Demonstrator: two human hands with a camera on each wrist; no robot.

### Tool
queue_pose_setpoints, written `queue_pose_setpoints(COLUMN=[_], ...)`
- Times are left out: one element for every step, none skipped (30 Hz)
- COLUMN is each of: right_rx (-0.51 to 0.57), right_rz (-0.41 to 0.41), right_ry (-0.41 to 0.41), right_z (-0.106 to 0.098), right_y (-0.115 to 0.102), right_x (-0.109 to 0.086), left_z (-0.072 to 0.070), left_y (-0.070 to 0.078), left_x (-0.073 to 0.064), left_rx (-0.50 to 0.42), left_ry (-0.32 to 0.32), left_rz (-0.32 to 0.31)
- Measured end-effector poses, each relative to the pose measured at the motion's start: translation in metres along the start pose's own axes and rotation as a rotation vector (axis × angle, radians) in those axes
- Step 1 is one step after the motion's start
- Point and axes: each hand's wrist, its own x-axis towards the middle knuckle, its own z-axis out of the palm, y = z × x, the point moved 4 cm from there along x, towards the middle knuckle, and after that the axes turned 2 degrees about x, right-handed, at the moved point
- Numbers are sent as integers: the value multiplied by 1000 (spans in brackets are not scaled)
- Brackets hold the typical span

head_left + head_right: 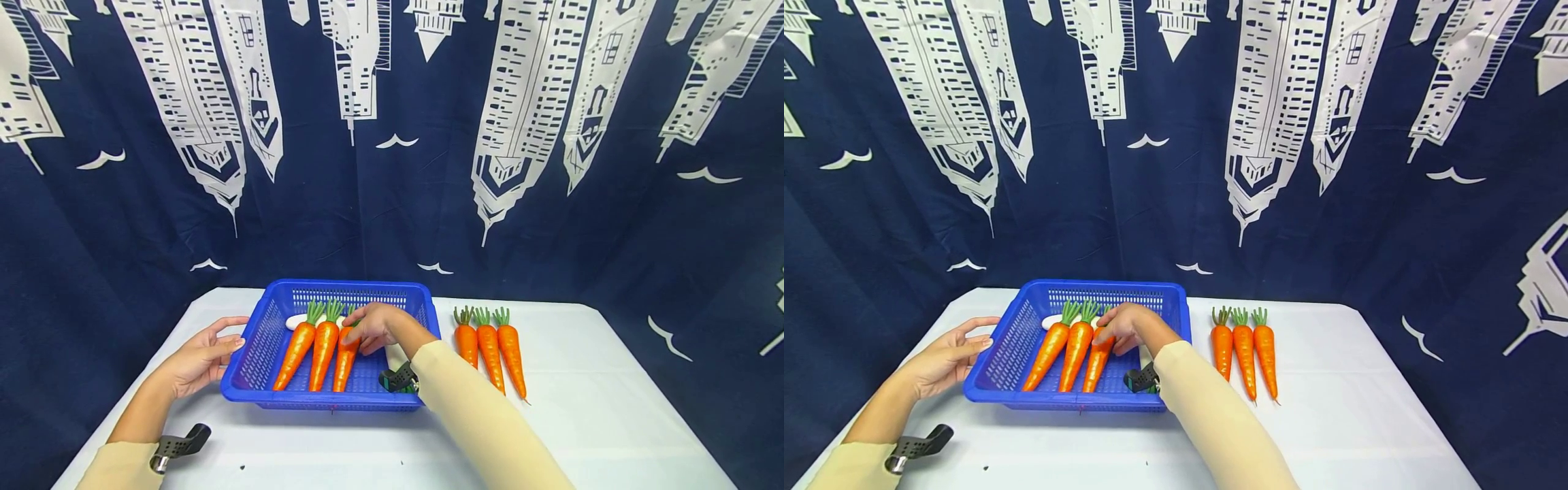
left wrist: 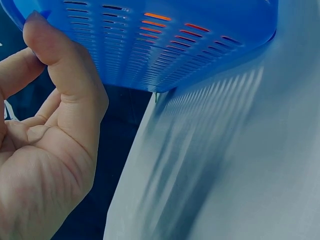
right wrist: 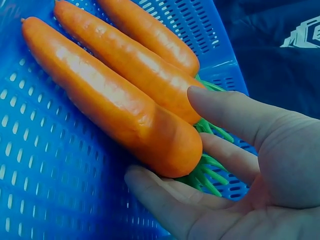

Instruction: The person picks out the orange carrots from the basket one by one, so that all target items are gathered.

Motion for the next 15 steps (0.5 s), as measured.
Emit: queue_pose_setpoints(right_rx=[3, 6, 9, 12, 12, 14, 15, 12, 9, 7, 7, 5, 4, 4, 5], right_rz=[1, 1, 2, 3, 2, 4, 5, 2, 0, -1, -3, -4, -6, -9, -9], right_ry=[0, 0, 0, 0, 0, 0, 0, 1, 2, 3, 4, 5, 6, 7, 9], right_z=[0, 1, 1, 1, 1, 1, 2, 2, 2, 2, 2, 3, 3, 3, 4], right_y=[0, 0, 1, 1, 1, 1, 1, 1, 1, 1, 1, 1, 1, 1, 1], right_x=[0, 0, 0, 1, 1, 1, 2, 3, 3, 4, 4, 4, 4, 4, 4], left_z=[0, 0, 0, 0, 0, 0, 0, 0, 0, 0, 0, 0, 0, 0, 0], left_y=[0, 0, 0, 0, 0, 0, 0, 0, 0, 0, 0, 0, 0, 0, 0], left_x=[0, 0, 0, 0, 0, -1, -1, -1, -1, -1, 0, 0, 0, 0, 0], left_rx=[1, 2, 2, 4, 5, 6, 6, 5, 4, 2, -1, -4, -5, -7, -8], left_ry=[1, 3, 4, 6, 8, 10, 11, 11, 11, 11, 11, 10, 9, 8, 7], left_rz=[-2, -3, -5, -7, -9, -10, -11, -12, -13, -13, -14, -14, -14, -13, -13])
